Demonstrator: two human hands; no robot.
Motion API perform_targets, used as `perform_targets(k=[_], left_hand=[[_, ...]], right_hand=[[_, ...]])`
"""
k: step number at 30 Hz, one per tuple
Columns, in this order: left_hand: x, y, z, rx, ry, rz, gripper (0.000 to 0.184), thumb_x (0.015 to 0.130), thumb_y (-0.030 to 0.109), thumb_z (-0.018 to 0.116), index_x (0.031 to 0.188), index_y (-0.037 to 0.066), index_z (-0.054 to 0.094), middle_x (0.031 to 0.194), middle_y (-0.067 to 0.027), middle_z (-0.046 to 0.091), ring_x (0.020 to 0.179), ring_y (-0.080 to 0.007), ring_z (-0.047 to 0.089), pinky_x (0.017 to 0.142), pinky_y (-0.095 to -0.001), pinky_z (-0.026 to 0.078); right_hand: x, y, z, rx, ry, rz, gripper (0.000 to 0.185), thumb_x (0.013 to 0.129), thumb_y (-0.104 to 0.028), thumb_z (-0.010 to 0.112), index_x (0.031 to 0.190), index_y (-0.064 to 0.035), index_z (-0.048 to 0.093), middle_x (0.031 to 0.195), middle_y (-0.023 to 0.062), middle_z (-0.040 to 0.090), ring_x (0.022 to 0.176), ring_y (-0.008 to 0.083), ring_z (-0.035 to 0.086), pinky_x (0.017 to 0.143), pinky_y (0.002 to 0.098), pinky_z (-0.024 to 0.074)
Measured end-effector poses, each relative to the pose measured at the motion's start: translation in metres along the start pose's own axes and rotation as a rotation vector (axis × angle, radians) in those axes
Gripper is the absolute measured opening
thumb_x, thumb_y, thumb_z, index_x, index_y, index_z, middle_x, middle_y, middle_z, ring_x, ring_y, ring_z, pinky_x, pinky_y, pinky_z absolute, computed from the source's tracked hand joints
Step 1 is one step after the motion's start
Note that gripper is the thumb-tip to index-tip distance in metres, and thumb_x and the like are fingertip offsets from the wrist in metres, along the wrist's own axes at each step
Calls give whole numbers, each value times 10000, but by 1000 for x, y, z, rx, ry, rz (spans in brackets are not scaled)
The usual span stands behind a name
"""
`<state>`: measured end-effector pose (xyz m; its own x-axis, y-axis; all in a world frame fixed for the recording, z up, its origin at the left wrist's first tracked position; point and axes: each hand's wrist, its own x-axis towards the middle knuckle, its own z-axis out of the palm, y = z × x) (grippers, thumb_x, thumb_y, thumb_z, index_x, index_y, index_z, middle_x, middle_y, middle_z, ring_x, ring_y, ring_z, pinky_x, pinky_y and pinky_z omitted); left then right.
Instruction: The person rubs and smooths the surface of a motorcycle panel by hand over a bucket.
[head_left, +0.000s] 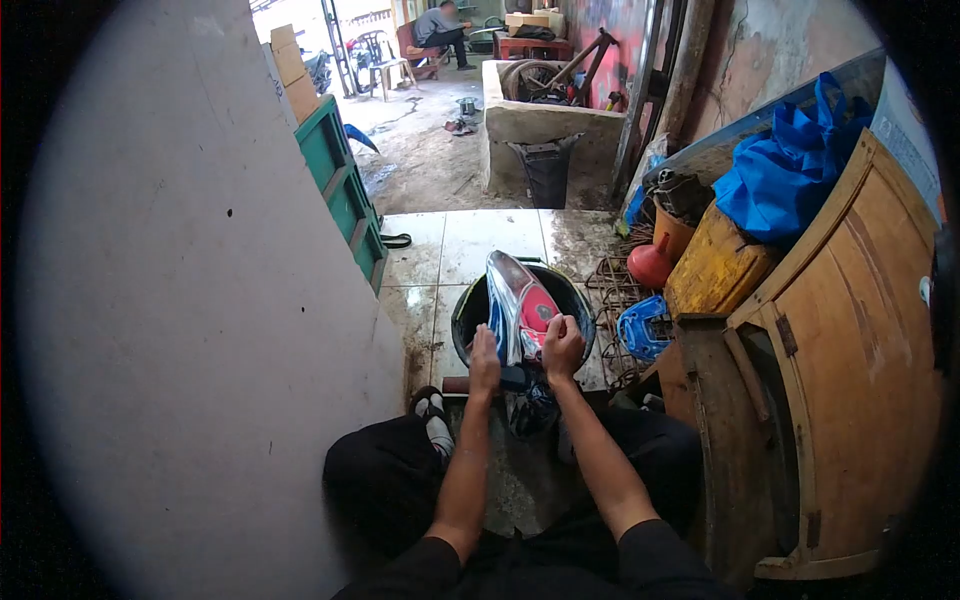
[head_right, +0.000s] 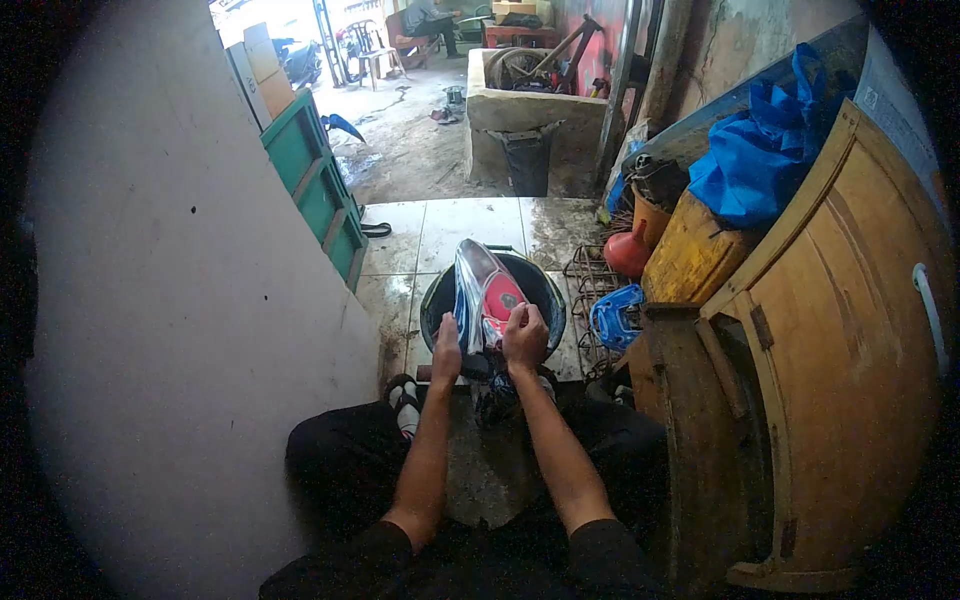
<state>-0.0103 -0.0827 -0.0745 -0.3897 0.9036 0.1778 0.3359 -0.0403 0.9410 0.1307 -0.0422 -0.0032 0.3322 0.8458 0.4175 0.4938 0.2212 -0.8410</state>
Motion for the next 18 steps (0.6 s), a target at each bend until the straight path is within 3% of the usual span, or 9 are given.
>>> perform_targets(k=[2, 3, 4, 7, 12, 14, 16, 18], left_hand=[[2, 10, -13, -357, -69, -318, 671, 1074, 451, 259, 1478, -77, 347, 1560, -206, 349, 1471, -299, 284, 1200, -345, 181], [-2, 25, -10, -435, -60, -319, 669, 1079, 450, 227, 1489, -68, 334, 1570, -186, 336, 1475, -276, 273, 1204, -343, 167], [-4, 27, 0, -436, -63, -317, 669, 1079, 450, 227, 1489, -68, 334, 1570, -186, 336, 1475, -276, 273, 1204, -343, 167], [-22, 19, 23, -25, -52, 130, 579, 1083, 347, 282, 1496, -56, 323, 1563, -245, 315, 1480, -329, 259, 1206, -367, 183], [4, -16, 5, 38, -3, 15, 609, 1077, 382, 306, 1478, -75, 341, 1566, -249, 307, 1485, -334, 243, 1206, -343, 174], [12, 7, -20, -539, -150, -546, 639, 1073, 432, 318, 1462, -70, 389, 1550, -216, 356, 1469, -278, 294, 1199, -337, 199], [24, -38, 0, -642, -257, -463, 652, 1076, 434, 306, 1480, -77, 345, 1567, -200, 323, 1477, -265, 264, 1205, -335, 179], [13, -45, 34, 14, -127, 133, 633, 1078, 390, 296, 1488, -91, 292, 1573, -291, 248, 1489, -396, 188, 1218, -397, 135]], right_hand=[[1, -1, 0, -6, 4, -10, 331, 977, -272, 522, 785, -34, 647, 713, 171, 648, 682, 371, 642, 611, 461, 468], [2, -4, -2, -20, 0, -3, 334, 980, -277, 519, 785, -39, 650, 718, 169, 654, 693, 370, 649, 620, 457, 479], [4, -5, -1, -20, 4, -4, 334, 980, -277, 519, 785, -39, 650, 718, 169, 654, 693, 370, 649, 620, 457, 479], [2, -4, -2, -1, -35, 46, 347, 986, -287, 512, 788, -41, 656, 721, 162, 663, 693, 363, 657, 614, 450, 480], [0, -3, -1, -16, -8, 22, 344, 984, -284, 515, 785, -40, 656, 712, 162, 660, 687, 357, 658, 610, 444, 479], [1, -5, -2, -45, 6, -1, 343, 984, -279, 516, 780, -38, 650, 705, 158, 657, 689, 355, 660, 608, 445, 480], [6, -1, 3, -34, 20, -10, 342, 983, -278, 517, 779, -37, 648, 705, 157, 657, 687, 354, 660, 608, 446, 481], [1, 1, 2, -34, 11, -4, 340, 983, -278, 519, 779, -37, 646, 704, 156, 657, 685, 354, 661, 608, 446, 481]])
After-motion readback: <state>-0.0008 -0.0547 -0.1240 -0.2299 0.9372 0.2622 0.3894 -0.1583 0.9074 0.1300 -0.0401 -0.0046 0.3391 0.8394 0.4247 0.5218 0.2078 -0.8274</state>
